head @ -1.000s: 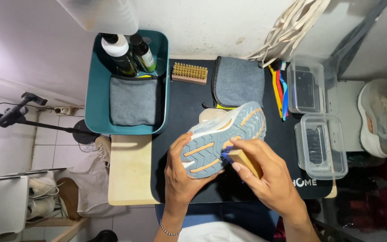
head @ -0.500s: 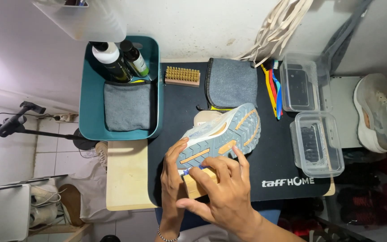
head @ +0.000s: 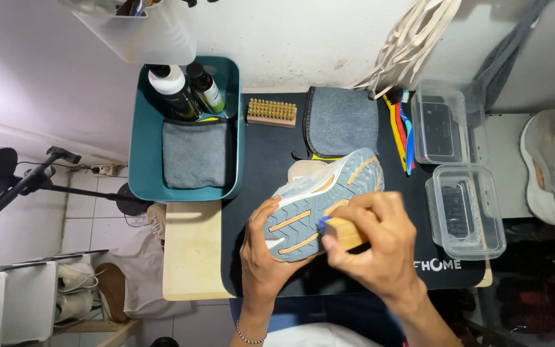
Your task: The person scrubs the sole of a sneaker using a blue-bristled brush. They repeatedly dip the brush into a container of soapy water and continue scrubbing the bottom of the shoe.
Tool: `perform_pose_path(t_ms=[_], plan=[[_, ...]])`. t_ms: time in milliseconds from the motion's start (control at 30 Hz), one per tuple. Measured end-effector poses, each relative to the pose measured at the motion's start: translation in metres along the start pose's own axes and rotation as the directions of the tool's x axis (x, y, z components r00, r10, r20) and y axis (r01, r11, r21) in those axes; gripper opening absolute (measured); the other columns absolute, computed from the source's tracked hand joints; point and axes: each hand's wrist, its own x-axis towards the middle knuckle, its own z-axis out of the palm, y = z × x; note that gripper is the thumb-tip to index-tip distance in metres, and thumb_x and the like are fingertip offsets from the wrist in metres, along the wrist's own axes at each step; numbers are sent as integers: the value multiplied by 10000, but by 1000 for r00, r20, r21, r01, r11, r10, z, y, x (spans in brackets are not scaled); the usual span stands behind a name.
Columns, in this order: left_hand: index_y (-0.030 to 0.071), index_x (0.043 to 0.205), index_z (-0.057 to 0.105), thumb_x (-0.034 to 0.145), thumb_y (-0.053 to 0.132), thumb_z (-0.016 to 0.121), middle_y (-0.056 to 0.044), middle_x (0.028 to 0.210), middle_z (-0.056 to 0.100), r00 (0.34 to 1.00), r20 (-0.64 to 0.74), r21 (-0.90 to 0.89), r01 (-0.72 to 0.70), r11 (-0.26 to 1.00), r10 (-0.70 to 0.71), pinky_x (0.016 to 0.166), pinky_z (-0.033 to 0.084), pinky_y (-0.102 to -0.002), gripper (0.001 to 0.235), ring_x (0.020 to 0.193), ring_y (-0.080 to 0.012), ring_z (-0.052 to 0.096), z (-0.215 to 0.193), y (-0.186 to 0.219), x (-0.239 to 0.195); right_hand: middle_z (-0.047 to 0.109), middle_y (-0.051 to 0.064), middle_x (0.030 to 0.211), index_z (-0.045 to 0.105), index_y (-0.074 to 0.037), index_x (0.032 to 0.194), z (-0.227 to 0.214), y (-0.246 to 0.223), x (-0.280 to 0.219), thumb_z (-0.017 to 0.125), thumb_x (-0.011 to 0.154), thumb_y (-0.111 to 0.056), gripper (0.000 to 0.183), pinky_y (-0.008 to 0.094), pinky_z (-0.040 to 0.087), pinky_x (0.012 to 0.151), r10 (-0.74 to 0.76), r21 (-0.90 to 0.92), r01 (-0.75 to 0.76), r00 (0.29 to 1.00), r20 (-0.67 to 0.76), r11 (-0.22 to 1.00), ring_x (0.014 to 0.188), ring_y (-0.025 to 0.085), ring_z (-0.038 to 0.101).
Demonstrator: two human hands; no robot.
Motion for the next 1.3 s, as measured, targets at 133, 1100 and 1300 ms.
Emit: perform_pose_path(t_ms=[133, 1100, 1300], plan=[[17, 1350, 476, 1053, 381, 498, -182, 1365, 618, 997, 41, -52, 69, 996, -67, 1077, 548, -429, 470, 1273, -330, 649, -5, 9, 1, 626, 18, 957, 698, -173, 969, 9, -41, -6, 714, 844, -463, 316, 419, 451, 746, -233, 142, 214, 963, 135, 966, 853, 255, 569], [8, 1366, 440, 749, 230, 956, -183, 1390, 585, 996, 67, -34, -53, 998, 55, 1176, 488, -460, 834, 1309, -339, 603, 1, 0, -14, 699, 58, 948, 632, -84, 956, -2, -8, -10, 875, 712, -226, 373, 335, 459, 824, 85, 146, -80, 996, -27, 986, 902, 229, 586], [12, 1382, 455, 1020, 139, 571, -183, 1415, 582, 995, 102, -127, 35, 991, -23, 1179, 491, -454, 401, 1341, -330, 602, -8, 3, -16, 677, -2, 964, 615, -138, 931, 22, -51, -7, 792, 832, -495, 411, 352, 441, 792, -168, 105, 167, 986, -1, 980, 886, 204, 593]])
